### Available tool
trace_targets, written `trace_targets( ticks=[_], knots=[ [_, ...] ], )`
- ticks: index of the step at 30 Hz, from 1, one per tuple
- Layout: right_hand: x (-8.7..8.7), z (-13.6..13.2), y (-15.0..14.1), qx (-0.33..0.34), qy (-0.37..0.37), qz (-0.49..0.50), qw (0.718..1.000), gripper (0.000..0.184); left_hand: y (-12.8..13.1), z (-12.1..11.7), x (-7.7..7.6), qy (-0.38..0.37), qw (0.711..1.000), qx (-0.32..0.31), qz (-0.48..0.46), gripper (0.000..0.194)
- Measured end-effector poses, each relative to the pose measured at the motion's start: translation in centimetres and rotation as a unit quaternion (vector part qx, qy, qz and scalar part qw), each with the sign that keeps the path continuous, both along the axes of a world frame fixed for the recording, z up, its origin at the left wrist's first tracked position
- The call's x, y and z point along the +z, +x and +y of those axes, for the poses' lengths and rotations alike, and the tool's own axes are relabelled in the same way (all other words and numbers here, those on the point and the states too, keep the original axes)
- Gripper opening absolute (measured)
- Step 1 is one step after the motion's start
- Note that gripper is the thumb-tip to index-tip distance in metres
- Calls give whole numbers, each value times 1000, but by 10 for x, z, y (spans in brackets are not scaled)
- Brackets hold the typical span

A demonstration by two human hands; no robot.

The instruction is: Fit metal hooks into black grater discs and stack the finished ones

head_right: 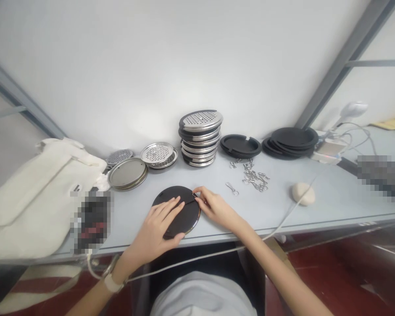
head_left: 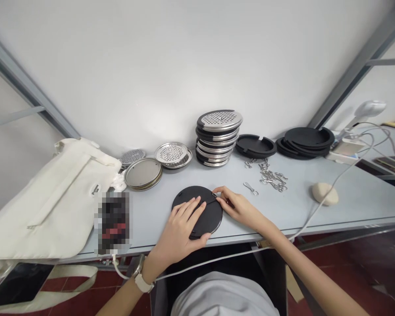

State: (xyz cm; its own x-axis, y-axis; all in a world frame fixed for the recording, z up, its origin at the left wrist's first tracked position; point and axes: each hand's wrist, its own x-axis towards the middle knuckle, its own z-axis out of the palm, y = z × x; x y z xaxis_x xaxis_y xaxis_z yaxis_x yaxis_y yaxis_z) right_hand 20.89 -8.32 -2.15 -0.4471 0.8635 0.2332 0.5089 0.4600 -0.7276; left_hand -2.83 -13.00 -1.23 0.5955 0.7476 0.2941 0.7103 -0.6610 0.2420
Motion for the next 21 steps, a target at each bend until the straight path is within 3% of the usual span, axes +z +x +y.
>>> trace_targets(
  ticks=[21],
  knots=[
    [2, 0, 2, 15, -26, 16, 999, 29, -2, 0, 1, 5, 1000, -14, -7, 68]
  ],
)
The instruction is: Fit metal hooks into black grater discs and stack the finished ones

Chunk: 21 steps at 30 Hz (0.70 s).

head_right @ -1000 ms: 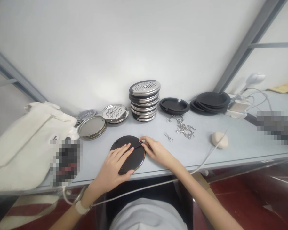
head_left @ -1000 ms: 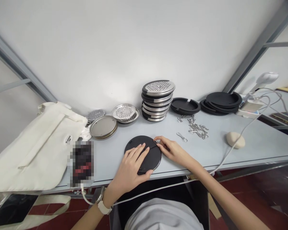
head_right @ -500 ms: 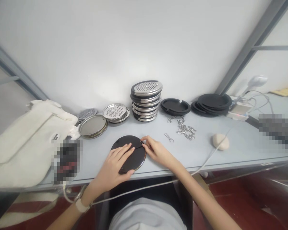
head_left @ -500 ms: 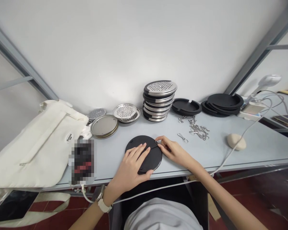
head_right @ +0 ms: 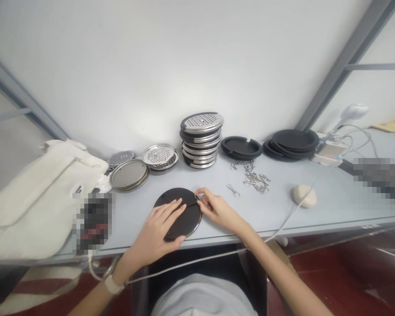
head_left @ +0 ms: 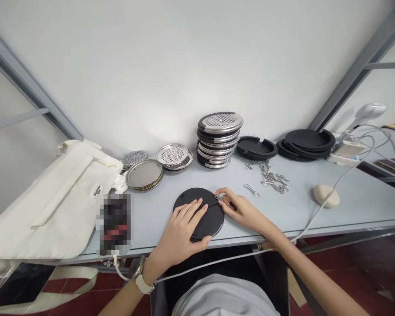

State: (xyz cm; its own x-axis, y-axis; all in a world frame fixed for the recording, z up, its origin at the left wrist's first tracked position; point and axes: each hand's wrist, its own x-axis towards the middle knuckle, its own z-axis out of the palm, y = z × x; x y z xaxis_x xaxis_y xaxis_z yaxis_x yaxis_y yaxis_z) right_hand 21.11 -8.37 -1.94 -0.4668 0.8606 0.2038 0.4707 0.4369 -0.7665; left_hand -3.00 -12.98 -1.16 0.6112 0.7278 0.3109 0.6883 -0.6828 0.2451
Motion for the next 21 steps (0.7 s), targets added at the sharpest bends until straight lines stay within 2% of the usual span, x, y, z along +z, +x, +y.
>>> trace_targets(
  ticks=[14, 21],
  knots=[
    [-1, -1, -1, 4, -4, -2, 1000, 26, 1, 0, 1, -7, 1000, 2, -4, 68],
    [2, -2, -3, -24, 11, 0, 1000, 27, 0, 0, 2, -18, 1000, 2, 1, 68]
  ],
)
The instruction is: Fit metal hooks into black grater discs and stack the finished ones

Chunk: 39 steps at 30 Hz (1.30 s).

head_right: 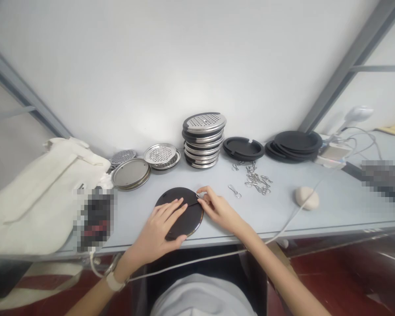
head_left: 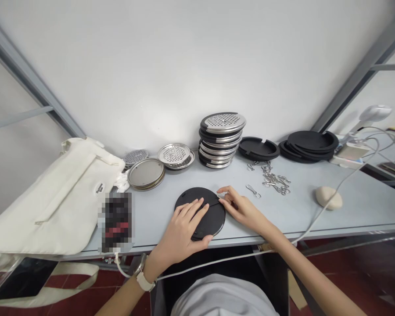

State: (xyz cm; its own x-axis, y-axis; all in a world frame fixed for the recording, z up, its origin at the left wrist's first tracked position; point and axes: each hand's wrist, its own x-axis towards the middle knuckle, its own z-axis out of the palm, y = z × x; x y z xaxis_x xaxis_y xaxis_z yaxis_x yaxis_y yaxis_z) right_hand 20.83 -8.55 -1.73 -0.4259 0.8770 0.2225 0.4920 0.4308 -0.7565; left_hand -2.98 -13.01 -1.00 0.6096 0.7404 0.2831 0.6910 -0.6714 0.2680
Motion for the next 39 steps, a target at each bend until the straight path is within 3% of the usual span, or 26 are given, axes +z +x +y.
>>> trace_targets(
  ticks=[6, 13, 21, 33, 39],
  knots=[
    [2, -1, -1, 8, -6, -6, 1000, 30, 1, 0, 0, -3, 1000, 1, 4, 67],
    [-1, 2, -1, 5, -4, 11, 1000, 15, 0, 0, 0, -1, 1000, -2, 5, 67],
    [-1, 3, -2, -24, 52, -36, 998, 27, -1, 0, 0, -4, 1000, 1, 7, 68],
    [-14, 7, -7, -39, 125, -159, 979, 28, 0, 0, -2, 2, 1000, 3, 0, 68],
    [-13, 7, -6, -37, 133, -161, 977, 30, 1, 0, -1, 8, 1000, 10, 5, 83]
  ],
)
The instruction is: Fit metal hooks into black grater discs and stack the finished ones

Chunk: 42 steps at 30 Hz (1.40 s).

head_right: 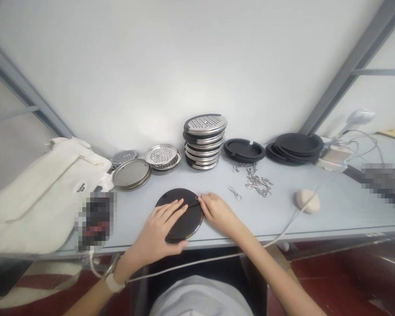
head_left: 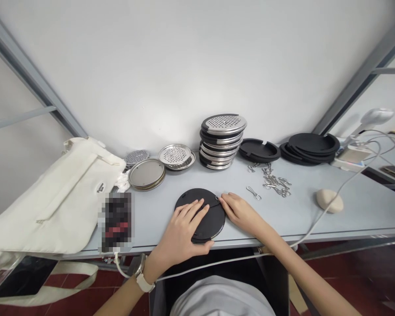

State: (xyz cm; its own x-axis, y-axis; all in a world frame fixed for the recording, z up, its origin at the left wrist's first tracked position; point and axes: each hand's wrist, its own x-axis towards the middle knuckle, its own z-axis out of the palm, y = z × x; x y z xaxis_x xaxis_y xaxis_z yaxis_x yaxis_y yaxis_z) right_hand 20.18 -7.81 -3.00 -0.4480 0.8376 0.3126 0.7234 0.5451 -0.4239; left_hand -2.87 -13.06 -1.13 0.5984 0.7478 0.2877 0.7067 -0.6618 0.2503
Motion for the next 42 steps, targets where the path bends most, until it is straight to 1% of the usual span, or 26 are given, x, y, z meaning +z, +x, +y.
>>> trace_targets(
  ticks=[4, 9, 16, 24, 28, 32, 36, 42],
  knots=[
    [1, -1, 1, 7, -13, 3, 1000, 30, 1, 0, -2, 9, 1000, 15, 9, 83],
    [-1, -1, 3, -1, -12, 1, 1000, 29, 3, 0, -5, 20, 1000, 19, 13, 83],
    [-1, -3, 3, -19, 4, -14, 1000, 30, 3, 0, -7, 26, 999, 20, 6, 84],
    [-1, -4, 3, -26, 37, -27, 999, 30, 3, 0, -8, 27, 999, 20, 4, 83],
    [0, -5, 2, -27, 39, -30, 998, 31, 2, 0, -7, 22, 999, 23, 4, 83],
    [1, -4, 0, -21, 23, -13, 999, 29, 2, 0, -5, 20, 1000, 22, 0, 82],
    [2, -3, -1, -22, -9, 8, 1000, 33, 3, 0, -4, 20, 1000, 23, 1, 82],
    [2, -4, 0, -31, -23, 9, 999, 38, 2, 0, -5, 17, 1000, 20, 8, 81]
  ],
)
